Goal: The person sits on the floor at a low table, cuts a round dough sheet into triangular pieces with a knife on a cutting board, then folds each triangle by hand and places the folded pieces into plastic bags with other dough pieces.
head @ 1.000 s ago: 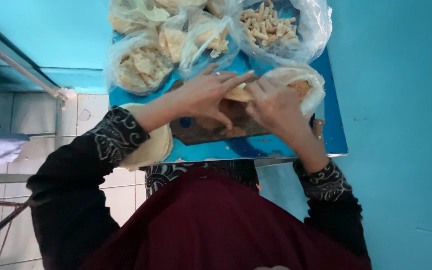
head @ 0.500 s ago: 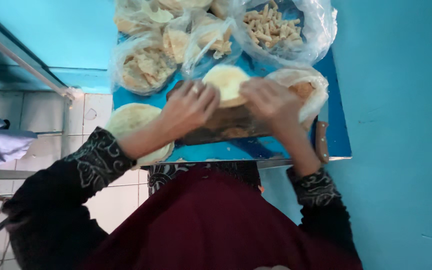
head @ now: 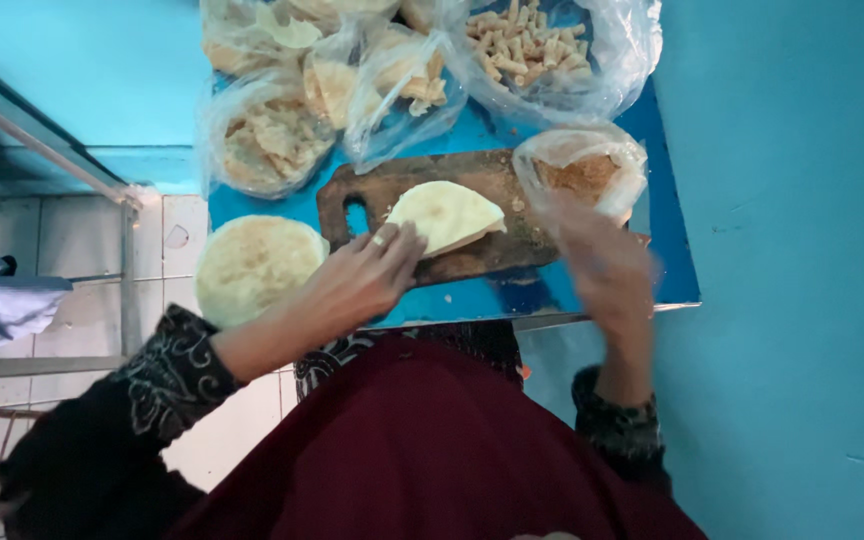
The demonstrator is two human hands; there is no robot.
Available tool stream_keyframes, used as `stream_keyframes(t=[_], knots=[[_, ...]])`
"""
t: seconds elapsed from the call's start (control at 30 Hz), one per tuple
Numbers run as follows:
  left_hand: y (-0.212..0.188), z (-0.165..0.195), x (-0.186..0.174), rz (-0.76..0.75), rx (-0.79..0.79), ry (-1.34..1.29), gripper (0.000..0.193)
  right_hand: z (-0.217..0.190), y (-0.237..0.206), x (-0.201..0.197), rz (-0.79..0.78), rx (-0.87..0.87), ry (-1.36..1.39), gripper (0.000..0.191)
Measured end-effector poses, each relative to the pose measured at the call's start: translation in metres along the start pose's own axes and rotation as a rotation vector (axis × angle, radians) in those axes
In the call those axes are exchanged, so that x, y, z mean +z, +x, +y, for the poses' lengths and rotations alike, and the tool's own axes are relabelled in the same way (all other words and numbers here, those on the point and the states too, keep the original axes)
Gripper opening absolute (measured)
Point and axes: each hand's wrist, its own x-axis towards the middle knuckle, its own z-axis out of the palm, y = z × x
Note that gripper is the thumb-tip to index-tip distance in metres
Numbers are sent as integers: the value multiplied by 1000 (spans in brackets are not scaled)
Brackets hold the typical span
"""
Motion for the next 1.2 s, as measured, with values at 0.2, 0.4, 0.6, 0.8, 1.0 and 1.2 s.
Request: stream_keyframes(t=[0.2,0.4,0.6,0.8,1.0,1.2], knots=[[-7,-10,0,77,-113,-373,40,38,-49,-13,39,349,-549,52],[0,-14,1,43,-88,-366,36,72,-64,5,32,525,-601,38],[-7,-31,-3,69,-124,-455,27,30,-52,-4,541,323,211,36],[-13,-40,5,-18,-89,-429,32,-59,-56,18,13,111,-25,50],[-16,-37,2,8,-1,-243,38,-86,-49,52,-107,95,89,57],[-16,-36,-1,5,1,-222,34,-90,-54,63,-139,135,100,57]])
